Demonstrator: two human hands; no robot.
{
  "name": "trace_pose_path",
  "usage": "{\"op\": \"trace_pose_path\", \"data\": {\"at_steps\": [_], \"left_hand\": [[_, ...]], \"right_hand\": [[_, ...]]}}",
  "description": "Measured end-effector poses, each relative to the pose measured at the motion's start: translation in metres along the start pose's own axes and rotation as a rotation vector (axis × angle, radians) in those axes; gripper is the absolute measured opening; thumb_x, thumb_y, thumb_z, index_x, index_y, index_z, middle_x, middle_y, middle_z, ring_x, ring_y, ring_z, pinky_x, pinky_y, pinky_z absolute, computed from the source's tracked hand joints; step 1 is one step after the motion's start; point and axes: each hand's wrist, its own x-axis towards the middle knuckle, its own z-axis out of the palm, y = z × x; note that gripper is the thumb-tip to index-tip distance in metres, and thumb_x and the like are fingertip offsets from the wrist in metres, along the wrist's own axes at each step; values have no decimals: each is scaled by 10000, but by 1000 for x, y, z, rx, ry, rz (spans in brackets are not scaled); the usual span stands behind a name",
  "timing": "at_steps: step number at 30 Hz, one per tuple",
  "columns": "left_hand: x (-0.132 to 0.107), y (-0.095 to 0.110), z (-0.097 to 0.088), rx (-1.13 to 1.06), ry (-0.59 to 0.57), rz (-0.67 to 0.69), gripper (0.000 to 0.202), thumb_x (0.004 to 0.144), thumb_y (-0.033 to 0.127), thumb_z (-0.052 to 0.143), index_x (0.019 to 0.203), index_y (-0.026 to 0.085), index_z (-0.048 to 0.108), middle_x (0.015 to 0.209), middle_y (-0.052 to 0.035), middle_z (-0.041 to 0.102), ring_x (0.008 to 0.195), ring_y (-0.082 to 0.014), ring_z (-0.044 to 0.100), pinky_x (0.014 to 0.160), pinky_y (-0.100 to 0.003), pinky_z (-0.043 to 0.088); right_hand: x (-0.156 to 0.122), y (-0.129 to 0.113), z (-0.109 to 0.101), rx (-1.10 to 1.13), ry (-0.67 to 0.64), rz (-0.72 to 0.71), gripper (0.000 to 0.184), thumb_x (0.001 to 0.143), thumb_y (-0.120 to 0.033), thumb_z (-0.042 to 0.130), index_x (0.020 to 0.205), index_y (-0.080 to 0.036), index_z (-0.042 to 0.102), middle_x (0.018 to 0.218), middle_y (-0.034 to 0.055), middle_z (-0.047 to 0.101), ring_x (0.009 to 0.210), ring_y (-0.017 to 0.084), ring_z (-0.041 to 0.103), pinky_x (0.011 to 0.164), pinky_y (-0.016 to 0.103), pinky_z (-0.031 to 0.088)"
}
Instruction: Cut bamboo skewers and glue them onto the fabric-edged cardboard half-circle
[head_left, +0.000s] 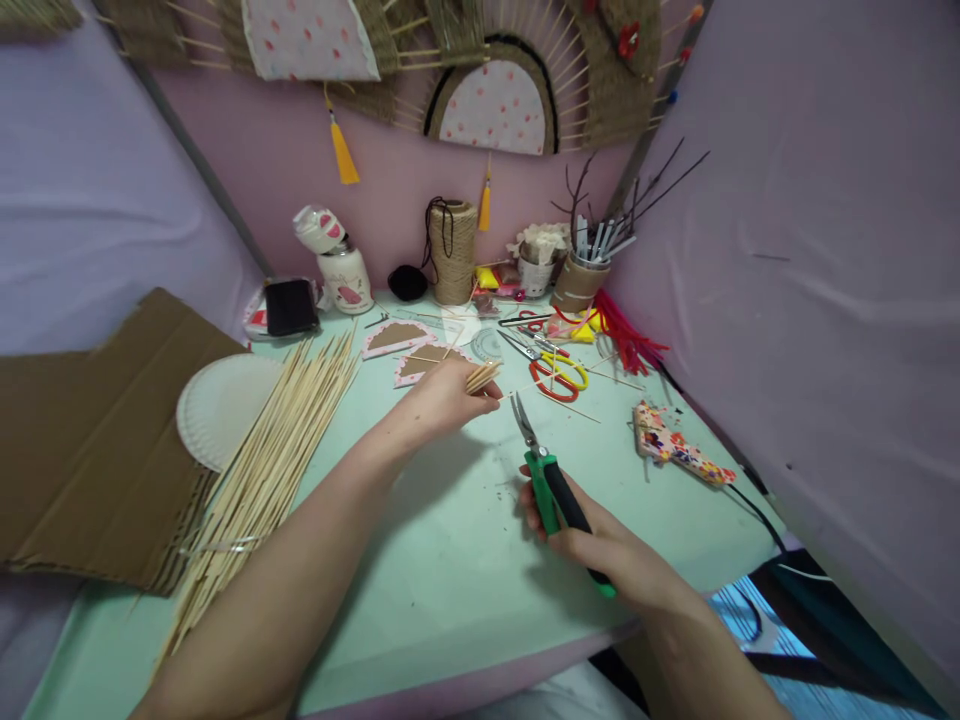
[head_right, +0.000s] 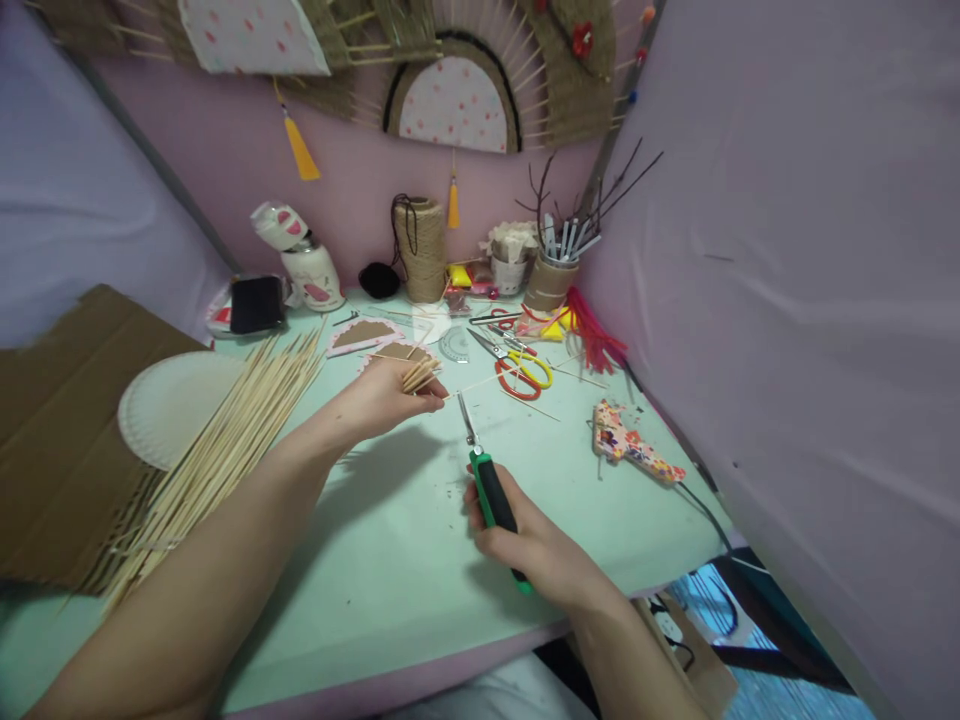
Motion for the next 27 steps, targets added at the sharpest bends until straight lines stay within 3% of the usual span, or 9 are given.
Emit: {"op": "trace_pose_path", "data": {"at_steps": [5, 12, 27], "left_hand": [[-3, 5, 5, 36, -64, 3, 164, 697, 245, 590, 793, 182, 708, 719, 1, 685, 676, -150, 595, 586, -251, 390], [-7, 13, 4, 34, -111, -61, 160, 692, 231, 583, 779, 183, 708, 680, 17, 654, 640, -137, 570, 558, -238, 370], [-6, 12, 9, 63, -110, -56, 193, 690, 230, 588, 810, 185, 732, 660, 17, 649, 614, -135, 559, 551, -236, 368]], "right_hand": [[1, 2, 1, 24, 17, 8, 427, 701, -219, 557, 1124, -234, 502, 1047, 43, 542, 948, 212, 482, 843, 366, 357], [2, 2, 2, 38, 42, 27, 397, 692, -194, 562, 1084, -239, 514, 1007, 37, 534, 953, 219, 481, 860, 377, 353], [3, -3, 5, 15, 54, 46, 350, 695, -220, 573, 1041, -230, 519, 941, 25, 541, 894, 207, 473, 819, 351, 343]]}}
